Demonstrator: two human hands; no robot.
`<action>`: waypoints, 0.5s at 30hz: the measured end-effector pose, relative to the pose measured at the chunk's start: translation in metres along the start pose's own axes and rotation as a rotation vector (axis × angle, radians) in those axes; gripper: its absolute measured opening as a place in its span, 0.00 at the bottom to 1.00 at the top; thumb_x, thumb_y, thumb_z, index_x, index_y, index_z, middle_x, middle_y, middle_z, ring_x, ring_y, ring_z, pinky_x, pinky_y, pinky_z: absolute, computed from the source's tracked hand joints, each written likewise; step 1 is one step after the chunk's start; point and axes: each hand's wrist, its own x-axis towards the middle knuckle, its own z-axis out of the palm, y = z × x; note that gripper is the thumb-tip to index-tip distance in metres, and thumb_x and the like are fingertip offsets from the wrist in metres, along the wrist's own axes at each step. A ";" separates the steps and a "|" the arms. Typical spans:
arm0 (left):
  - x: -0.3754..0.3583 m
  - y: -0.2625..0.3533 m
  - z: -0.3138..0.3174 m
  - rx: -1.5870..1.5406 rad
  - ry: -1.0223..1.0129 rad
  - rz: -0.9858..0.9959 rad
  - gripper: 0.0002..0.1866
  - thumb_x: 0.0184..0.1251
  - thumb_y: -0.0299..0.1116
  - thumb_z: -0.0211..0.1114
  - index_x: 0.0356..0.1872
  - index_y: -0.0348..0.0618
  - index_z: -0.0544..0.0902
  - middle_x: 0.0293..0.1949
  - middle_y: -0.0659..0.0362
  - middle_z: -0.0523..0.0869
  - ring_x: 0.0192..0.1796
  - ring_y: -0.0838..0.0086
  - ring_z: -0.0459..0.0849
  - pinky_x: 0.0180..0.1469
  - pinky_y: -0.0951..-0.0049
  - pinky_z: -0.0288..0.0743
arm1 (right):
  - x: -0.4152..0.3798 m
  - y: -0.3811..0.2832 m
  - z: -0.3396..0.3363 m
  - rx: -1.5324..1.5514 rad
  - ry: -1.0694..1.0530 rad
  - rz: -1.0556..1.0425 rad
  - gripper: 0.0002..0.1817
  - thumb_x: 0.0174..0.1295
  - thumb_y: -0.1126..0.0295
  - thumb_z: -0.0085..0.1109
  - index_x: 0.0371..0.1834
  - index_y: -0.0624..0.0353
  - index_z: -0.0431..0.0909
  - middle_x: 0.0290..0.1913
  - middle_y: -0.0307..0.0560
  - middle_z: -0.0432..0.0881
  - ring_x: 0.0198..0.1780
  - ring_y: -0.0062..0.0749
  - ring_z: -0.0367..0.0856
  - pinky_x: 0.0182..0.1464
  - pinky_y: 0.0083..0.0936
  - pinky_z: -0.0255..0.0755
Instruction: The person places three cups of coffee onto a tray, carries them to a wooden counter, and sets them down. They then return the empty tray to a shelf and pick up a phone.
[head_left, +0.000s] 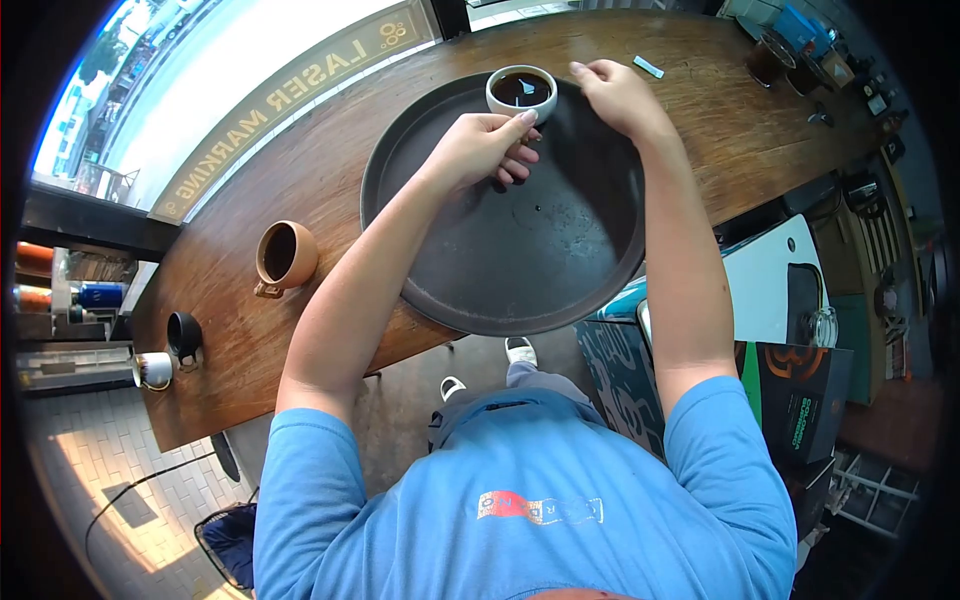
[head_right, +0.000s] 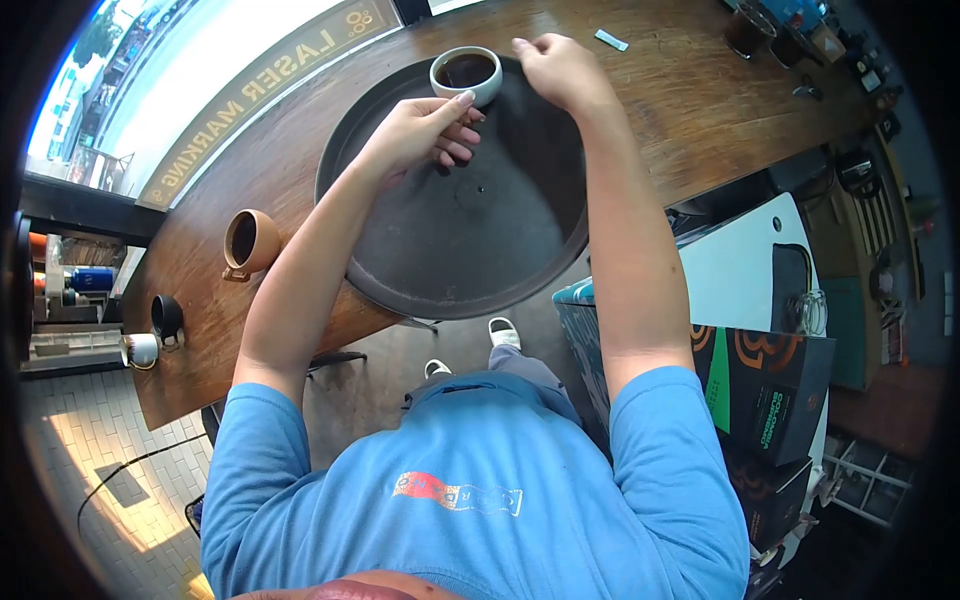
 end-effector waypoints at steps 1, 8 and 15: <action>-0.001 0.002 0.000 -0.020 -0.015 -0.007 0.24 0.71 0.51 0.58 0.45 0.35 0.82 0.32 0.57 0.85 0.30 0.78 0.84 0.33 0.81 0.78 | -0.010 0.001 -0.006 -0.108 0.074 0.027 0.27 0.65 0.50 0.54 0.54 0.64 0.78 0.49 0.54 0.84 0.50 0.39 0.82 0.55 0.29 0.72; 0.000 -0.004 0.003 -0.093 0.026 0.051 0.23 0.73 0.47 0.56 0.43 0.31 0.82 0.32 0.53 0.85 0.32 0.76 0.85 0.36 0.79 0.81 | -0.032 0.012 -0.017 -0.290 0.110 0.132 0.25 0.59 0.53 0.61 0.53 0.59 0.80 0.50 0.55 0.83 0.53 0.44 0.82 0.57 0.35 0.73; -0.006 -0.005 0.004 -0.055 0.109 0.083 0.19 0.73 0.40 0.57 0.44 0.29 0.81 0.32 0.53 0.84 0.31 0.76 0.85 0.35 0.79 0.81 | -0.039 0.026 -0.009 -0.358 0.097 0.093 0.19 0.60 0.57 0.62 0.49 0.59 0.81 0.45 0.53 0.85 0.48 0.42 0.83 0.53 0.34 0.75</action>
